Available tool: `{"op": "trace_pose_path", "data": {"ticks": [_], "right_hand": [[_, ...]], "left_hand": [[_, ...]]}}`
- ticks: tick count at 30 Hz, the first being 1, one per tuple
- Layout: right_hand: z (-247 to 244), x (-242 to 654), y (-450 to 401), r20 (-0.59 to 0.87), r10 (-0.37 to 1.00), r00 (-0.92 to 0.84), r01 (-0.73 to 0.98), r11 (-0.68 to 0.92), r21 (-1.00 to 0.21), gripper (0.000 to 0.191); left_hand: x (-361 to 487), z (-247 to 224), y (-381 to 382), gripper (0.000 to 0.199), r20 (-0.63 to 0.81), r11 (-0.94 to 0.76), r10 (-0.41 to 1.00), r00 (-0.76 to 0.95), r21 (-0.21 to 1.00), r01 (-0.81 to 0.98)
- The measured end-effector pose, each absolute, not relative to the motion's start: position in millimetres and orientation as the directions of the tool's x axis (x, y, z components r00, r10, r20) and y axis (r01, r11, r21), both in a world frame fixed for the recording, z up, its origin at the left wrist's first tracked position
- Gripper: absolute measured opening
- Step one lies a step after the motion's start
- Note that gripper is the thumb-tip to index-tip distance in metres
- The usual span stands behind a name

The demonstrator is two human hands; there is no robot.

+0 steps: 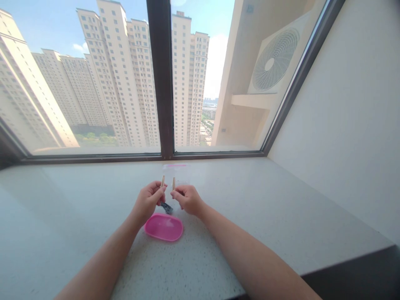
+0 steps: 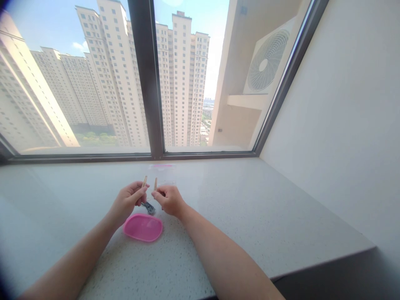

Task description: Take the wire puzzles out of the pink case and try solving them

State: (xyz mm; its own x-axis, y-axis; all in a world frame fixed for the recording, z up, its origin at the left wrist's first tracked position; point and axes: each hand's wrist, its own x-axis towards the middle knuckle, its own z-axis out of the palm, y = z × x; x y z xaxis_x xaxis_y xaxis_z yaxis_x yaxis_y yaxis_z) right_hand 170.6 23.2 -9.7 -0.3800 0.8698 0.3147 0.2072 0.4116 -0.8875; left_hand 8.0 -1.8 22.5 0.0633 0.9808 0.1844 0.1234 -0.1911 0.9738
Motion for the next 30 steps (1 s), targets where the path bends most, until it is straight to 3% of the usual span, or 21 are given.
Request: {"op": "trace_pose_path", "data": {"ticks": [30], "right_hand": [[-5.0, 171.8, 22.9, 0.306, 0.878, -0.368, 0.107, 0.367, -0.924, 0.025]], "left_hand": [[6.2, 17.8, -1.4, 0.037, 0.233, -0.249, 0.964, 0.127, 0.960, 0.128]]}}
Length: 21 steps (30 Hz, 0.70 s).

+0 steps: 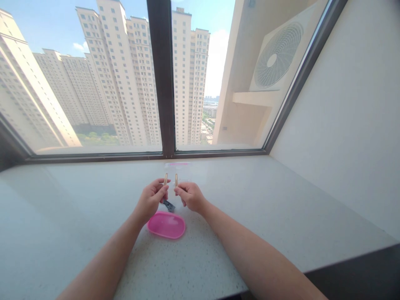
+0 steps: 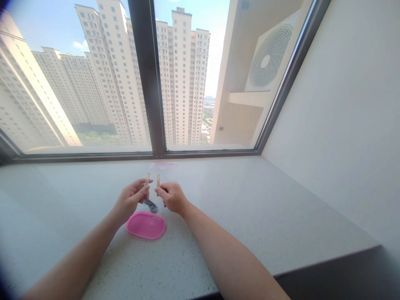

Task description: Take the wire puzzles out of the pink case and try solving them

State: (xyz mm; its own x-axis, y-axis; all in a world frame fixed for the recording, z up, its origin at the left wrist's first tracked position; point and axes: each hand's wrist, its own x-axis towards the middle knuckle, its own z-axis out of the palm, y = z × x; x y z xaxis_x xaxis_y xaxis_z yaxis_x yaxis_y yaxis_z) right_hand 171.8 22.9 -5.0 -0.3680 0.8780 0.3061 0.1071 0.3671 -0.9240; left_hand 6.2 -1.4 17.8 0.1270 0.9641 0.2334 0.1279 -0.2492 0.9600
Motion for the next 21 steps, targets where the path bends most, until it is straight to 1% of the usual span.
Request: {"op": "trace_pose_path", "data": {"ticks": [4, 11, 21], "right_hand": [[-6.2, 171.6, 24.6, 0.286, 0.881, -0.377, 0.073, 0.336, -0.939, 0.024], [-6.3, 171.8, 25.4, 0.291, 0.873, -0.391, 0.039, 0.332, -0.943, 0.023], [-7.3, 172.1, 26.7, 0.281, 0.875, -0.394, 0.007, 0.308, -0.951, 0.025]], "left_hand": [[6.0, 15.7, 0.7, 0.038, 0.240, -0.257, 0.961, 0.137, 0.959, 0.123], [4.8, 13.2, 2.8, 0.036, 0.260, -0.275, 0.956, 0.137, 0.956, 0.106], [6.1, 12.7, 2.9, 0.035, 0.245, -0.259, 0.959, 0.142, 0.962, 0.091]]}}
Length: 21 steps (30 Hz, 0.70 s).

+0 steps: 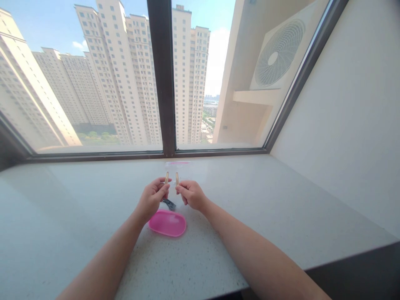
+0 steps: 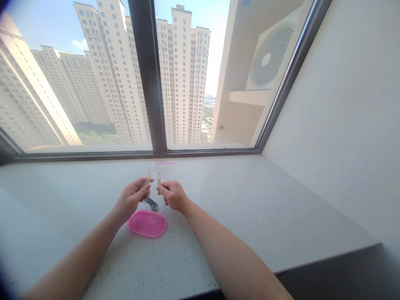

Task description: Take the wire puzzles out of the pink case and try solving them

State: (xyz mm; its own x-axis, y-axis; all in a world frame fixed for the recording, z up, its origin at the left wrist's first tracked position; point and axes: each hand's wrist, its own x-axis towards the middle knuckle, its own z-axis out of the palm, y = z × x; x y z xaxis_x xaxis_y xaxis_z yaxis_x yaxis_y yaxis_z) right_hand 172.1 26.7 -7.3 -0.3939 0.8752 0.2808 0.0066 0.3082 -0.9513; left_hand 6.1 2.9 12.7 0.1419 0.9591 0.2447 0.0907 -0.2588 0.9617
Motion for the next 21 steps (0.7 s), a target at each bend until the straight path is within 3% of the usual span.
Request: {"op": "trace_pose_path", "data": {"ticks": [21], "right_hand": [[-7.8, 170.4, 25.5, 0.288, 0.871, -0.398, 0.028, 0.326, -0.945, 0.024]], "left_hand": [[8.0, 16.1, 1.1, 0.031, 0.232, -0.237, 0.962, 0.147, 0.971, 0.022]]}}
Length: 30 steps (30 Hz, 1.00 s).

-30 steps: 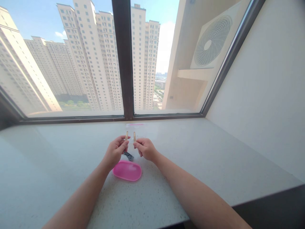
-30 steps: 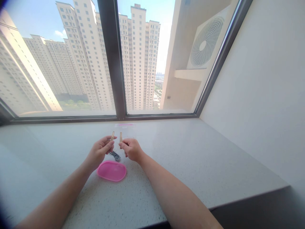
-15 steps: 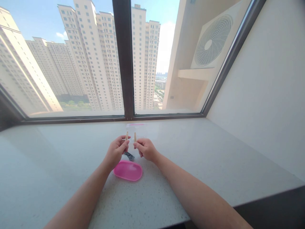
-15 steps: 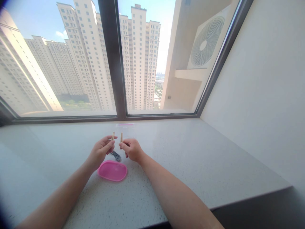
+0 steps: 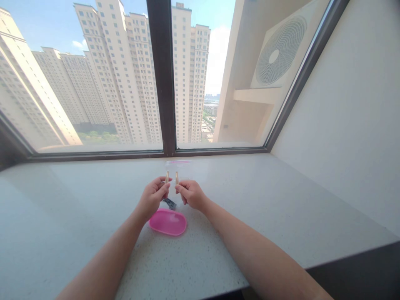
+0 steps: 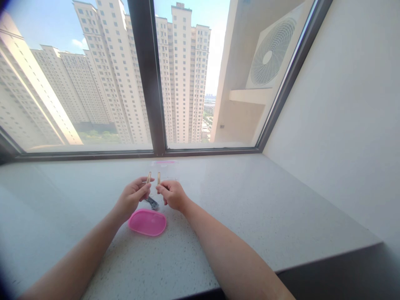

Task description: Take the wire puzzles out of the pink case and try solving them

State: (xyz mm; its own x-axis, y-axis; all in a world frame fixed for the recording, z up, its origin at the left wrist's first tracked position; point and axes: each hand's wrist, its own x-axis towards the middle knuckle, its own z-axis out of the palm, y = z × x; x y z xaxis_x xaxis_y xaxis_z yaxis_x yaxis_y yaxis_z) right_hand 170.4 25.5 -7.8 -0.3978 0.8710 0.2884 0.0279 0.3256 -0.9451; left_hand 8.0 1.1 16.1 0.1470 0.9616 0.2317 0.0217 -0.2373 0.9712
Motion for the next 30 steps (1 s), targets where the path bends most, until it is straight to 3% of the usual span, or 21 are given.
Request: {"op": "trace_pose_path", "data": {"ticks": [30], "right_hand": [[-4.7, 173.7, 28.2, 0.249, 0.908, -0.336, -0.035, 0.252, -0.967, 0.030]], "left_hand": [[4.8, 19.5, 1.0, 0.031, 0.263, -0.266, 0.963, 0.056, 0.962, 0.052]]}}
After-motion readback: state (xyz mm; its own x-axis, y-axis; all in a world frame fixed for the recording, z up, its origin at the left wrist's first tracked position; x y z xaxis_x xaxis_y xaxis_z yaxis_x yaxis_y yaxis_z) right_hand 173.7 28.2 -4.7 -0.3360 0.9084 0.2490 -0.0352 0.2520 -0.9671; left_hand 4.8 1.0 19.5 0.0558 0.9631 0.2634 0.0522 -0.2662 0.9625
